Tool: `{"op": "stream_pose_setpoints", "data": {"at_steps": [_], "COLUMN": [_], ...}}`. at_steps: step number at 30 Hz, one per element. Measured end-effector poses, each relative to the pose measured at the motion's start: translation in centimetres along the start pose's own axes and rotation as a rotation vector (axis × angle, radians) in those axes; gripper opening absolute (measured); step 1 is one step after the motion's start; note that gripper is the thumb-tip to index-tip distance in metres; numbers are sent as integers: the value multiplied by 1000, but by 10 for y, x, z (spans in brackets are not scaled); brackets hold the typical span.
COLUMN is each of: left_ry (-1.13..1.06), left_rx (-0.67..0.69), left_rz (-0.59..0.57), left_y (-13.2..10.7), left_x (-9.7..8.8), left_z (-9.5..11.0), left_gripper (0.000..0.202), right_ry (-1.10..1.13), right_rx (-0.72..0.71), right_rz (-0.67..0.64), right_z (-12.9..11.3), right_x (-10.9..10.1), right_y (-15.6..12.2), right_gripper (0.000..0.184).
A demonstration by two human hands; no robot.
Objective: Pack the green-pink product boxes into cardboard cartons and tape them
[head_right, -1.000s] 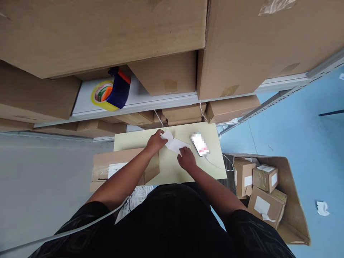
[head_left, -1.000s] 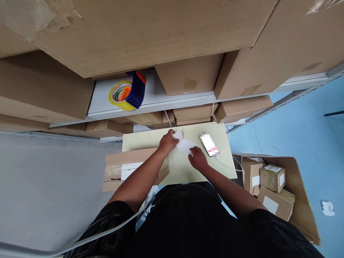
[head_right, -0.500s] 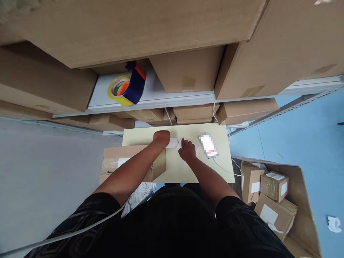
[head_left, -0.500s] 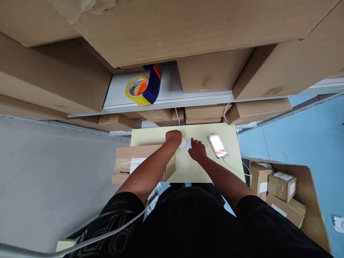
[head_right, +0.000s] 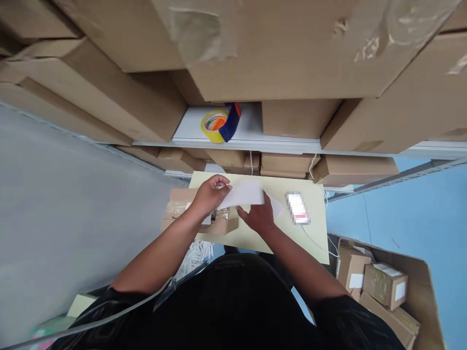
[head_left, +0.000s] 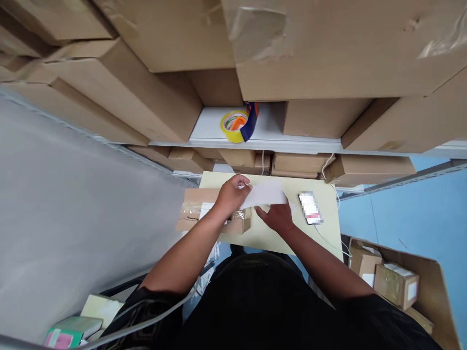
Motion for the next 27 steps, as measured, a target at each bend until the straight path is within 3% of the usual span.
{"op": "stream_pose_setpoints", "data": {"at_steps": [3,6,8,12,14,16,19,23,27], "left_ry": [-100,-127,-160,-301,-406,-536,-700,-611,-453], "left_rx": [21,71,88,115,143,181,270,361,395], "left_rz": [60,180,187,57,-44,-173,-304,-254,-350], "left_y": [-25,-40,-46,-63,-74,-85,-97,-102,-113], "left_x": [-27,-68,-93,-128,-140,-151,-173,-201,-208], "left_z": [-9,-21,-32,-57,-69,-81,-100,-122,-130], "left_gripper": [15,14,13,16,22,32,48,39,27], "right_ry": [41,77,3,-193,-157,-43,262,839,1176], "right_rx": [-69,-37,-99,-331,-403,-393,-113,452,633], "right_rz": [172,361,387,154,23,-16,70,275,391], "right_z": [-33,-55,-77,-143,-178,-207,-232,-251,-274], "right_x": [-27,-48,-54,-44,-32,-23,-14,-6,-6], "right_y": [18,23,23,29,36,43,48,47,53], "right_gripper": [65,73,79,63,51,38,28,35,37]}}
Point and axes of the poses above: each hand's wrist, its own y-axis towards the middle knuckle, its own x-axis out of the palm, z = x × y, the point moved 3 cm from there along y, towards the middle knuckle, and after that the axes turned 13 degrees about -x, right-handed, at the moved point
